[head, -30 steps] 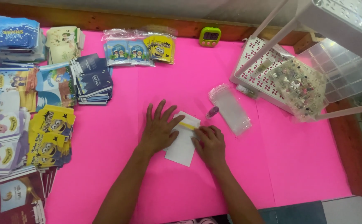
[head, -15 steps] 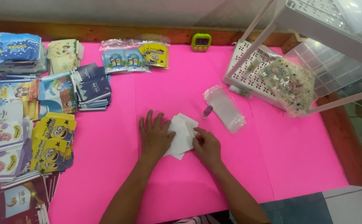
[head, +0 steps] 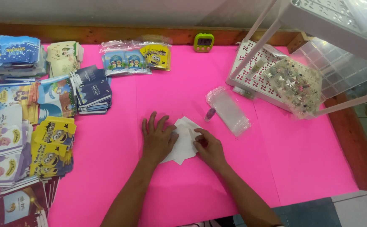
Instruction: Packaging character cards by gluing them to backing paper and inserting them into plastic sleeves.
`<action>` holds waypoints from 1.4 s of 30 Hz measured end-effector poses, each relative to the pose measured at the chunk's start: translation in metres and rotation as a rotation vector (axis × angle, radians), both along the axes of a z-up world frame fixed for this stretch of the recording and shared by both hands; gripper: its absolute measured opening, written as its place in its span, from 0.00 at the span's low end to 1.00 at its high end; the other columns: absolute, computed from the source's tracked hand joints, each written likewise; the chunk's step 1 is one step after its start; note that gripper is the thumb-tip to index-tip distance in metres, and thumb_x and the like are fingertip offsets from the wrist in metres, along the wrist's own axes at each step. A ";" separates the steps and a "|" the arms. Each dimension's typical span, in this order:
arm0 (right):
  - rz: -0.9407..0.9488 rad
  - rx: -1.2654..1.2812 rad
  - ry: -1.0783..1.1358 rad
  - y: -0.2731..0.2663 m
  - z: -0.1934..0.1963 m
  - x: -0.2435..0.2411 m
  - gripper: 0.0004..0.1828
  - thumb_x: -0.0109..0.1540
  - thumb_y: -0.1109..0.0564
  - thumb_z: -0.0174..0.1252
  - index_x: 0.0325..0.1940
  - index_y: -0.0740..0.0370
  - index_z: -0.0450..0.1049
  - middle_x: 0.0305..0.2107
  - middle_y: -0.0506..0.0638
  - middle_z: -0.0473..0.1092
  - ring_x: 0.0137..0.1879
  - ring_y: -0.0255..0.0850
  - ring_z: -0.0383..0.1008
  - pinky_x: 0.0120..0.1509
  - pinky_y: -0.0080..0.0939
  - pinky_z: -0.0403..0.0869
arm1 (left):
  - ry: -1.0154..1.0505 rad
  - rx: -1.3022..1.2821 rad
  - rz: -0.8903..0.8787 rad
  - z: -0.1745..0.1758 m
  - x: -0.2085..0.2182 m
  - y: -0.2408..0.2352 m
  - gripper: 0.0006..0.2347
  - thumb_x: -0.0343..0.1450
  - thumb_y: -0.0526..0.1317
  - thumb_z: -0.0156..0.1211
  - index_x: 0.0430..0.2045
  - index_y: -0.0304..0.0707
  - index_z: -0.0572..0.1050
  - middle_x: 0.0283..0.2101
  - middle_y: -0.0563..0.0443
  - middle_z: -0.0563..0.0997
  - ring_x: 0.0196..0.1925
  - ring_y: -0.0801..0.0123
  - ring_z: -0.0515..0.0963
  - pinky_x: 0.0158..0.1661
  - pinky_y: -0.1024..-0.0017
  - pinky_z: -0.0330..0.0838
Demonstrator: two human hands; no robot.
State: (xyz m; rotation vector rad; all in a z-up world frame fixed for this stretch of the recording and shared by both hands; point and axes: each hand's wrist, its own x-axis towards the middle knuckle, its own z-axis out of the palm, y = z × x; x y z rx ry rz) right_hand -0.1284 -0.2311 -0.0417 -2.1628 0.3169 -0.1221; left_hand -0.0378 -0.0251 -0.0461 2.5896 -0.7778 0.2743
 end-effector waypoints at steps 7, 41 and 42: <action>0.103 -0.279 -0.177 -0.002 -0.002 0.005 0.30 0.57 0.58 0.65 0.64 0.51 0.73 0.46 0.53 0.76 0.54 0.50 0.77 0.58 0.50 0.77 | -0.175 -0.073 -0.034 -0.021 0.009 -0.002 0.02 0.70 0.43 0.66 0.30 0.52 0.83 0.46 0.55 0.80 0.70 0.47 0.65 0.67 0.33 0.48; 0.259 -0.866 -0.437 0.008 -0.035 0.012 0.18 0.66 0.59 0.50 0.59 0.50 0.76 0.54 0.47 0.74 0.65 0.51 0.70 0.70 0.56 0.66 | -0.517 0.224 0.141 0.003 -0.054 -0.010 0.11 0.71 0.31 0.58 0.43 0.43 0.83 0.47 0.46 0.80 0.64 0.43 0.71 0.64 0.32 0.52; 0.241 -0.838 -0.454 0.008 -0.038 0.013 0.17 0.65 0.60 0.53 0.56 0.50 0.78 0.54 0.47 0.75 0.65 0.51 0.71 0.69 0.56 0.67 | -0.520 0.225 0.132 -0.001 -0.053 -0.009 0.11 0.71 0.31 0.56 0.44 0.42 0.83 0.47 0.45 0.80 0.65 0.42 0.71 0.65 0.30 0.51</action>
